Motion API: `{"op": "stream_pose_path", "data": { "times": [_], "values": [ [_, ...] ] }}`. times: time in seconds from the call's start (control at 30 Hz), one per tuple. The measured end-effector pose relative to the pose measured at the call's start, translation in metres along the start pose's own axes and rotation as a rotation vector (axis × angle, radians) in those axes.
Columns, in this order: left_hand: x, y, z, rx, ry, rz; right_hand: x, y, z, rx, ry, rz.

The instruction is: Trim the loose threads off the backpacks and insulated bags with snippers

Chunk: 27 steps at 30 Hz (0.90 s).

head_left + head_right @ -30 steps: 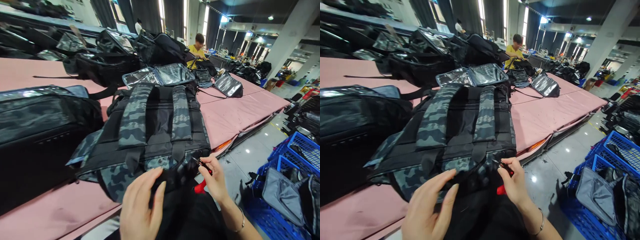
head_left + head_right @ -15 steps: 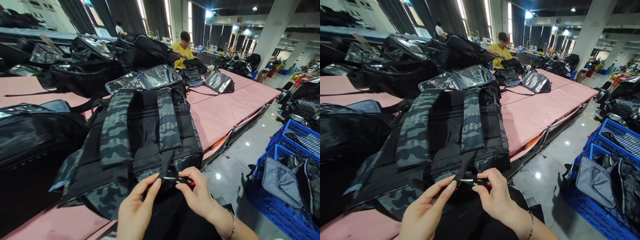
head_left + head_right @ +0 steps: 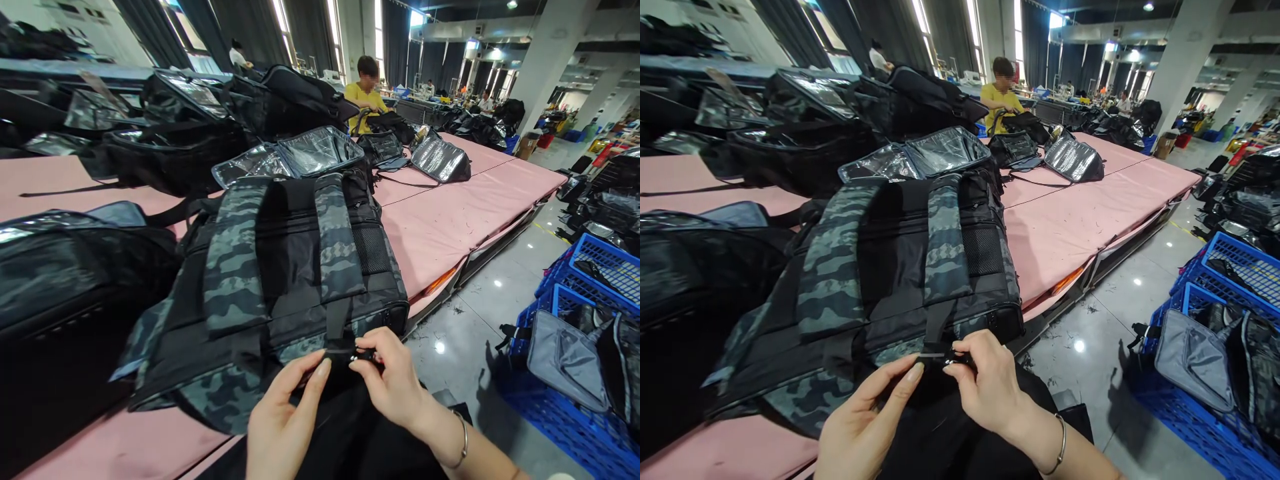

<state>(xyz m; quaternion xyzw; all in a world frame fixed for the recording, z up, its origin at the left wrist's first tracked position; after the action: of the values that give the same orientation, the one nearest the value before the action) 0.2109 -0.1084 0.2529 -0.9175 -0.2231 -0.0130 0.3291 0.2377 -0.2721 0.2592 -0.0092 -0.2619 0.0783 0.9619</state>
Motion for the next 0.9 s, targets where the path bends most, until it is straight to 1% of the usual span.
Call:
{"op": "stream_pose_path", "data": {
  "times": [0.07, 0.13, 0.17, 0.23, 0.33, 0.4, 0.43, 0.53, 0.6, 0.67, 0.7, 0.77, 0.8, 0.83, 0.9],
  "values": [
    [-0.002, -0.004, -0.005, 0.111, 0.203, -0.073, 0.002, -0.001, -0.002, 0.013, 0.014, 0.046],
    [-0.006, -0.008, -0.014, 0.245, 0.404, -0.181, 0.002, -0.004, -0.005, 0.077, 0.067, 0.021],
    [-0.009, -0.010, -0.018, 0.300, 0.475, -0.239, 0.001, -0.006, -0.008, 0.126, 0.118, -0.002],
    [-0.015, -0.013, -0.025, 0.377, 0.554, -0.336, -0.001, -0.006, -0.011, 0.241, 0.249, -0.026],
    [-0.026, -0.014, -0.030, 0.482, 0.614, -0.489, -0.006, 0.002, -0.010, 0.375, 0.425, -0.001],
    [-0.034, -0.012, -0.029, 0.544, 0.658, -0.575, -0.008, 0.012, -0.006, 0.389, 0.514, 0.018],
    [-0.038, -0.011, -0.028, 0.560, 0.681, -0.597, -0.008, 0.018, -0.003, 0.374, 0.548, 0.028],
    [-0.048, -0.008, -0.023, 0.556, 0.731, -0.592, -0.005, 0.034, 0.000, 0.298, 0.586, 0.048],
    [-0.051, -0.009, -0.019, 0.495, 0.721, -0.543, -0.004, 0.042, -0.002, 0.304, 0.567, 0.022],
    [-0.050, -0.011, -0.015, 0.390, 0.653, -0.467, -0.004, 0.049, -0.009, 0.443, 0.565, -0.013],
    [-0.048, -0.013, -0.012, 0.346, 0.586, -0.437, -0.005, 0.052, -0.013, 0.556, 0.584, -0.013],
    [-0.042, -0.016, -0.006, 0.301, 0.455, -0.394, -0.006, 0.056, -0.021, 0.777, 0.650, 0.010],
    [-0.040, -0.018, -0.004, 0.302, 0.420, -0.372, -0.008, 0.058, -0.023, 0.842, 0.686, 0.028],
    [-0.037, -0.018, -0.003, 0.307, 0.415, -0.346, -0.008, 0.057, -0.024, 0.857, 0.707, 0.035],
    [-0.034, -0.019, -0.002, 0.299, 0.455, -0.311, -0.009, 0.051, -0.021, 0.743, 0.672, 0.038]
  ]
}}
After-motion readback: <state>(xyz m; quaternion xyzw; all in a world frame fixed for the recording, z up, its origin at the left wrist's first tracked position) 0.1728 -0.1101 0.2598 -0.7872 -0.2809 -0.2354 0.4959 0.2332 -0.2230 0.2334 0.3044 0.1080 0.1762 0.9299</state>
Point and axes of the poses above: each hand's wrist, its own x-axis towards the middle knuckle, its own y-axis out of the palm, z = x × y, the point moved 3 cm from there along x, towards the middle knuckle, and after that the axes turned 14 degrees about x, right-handed, at the moved point
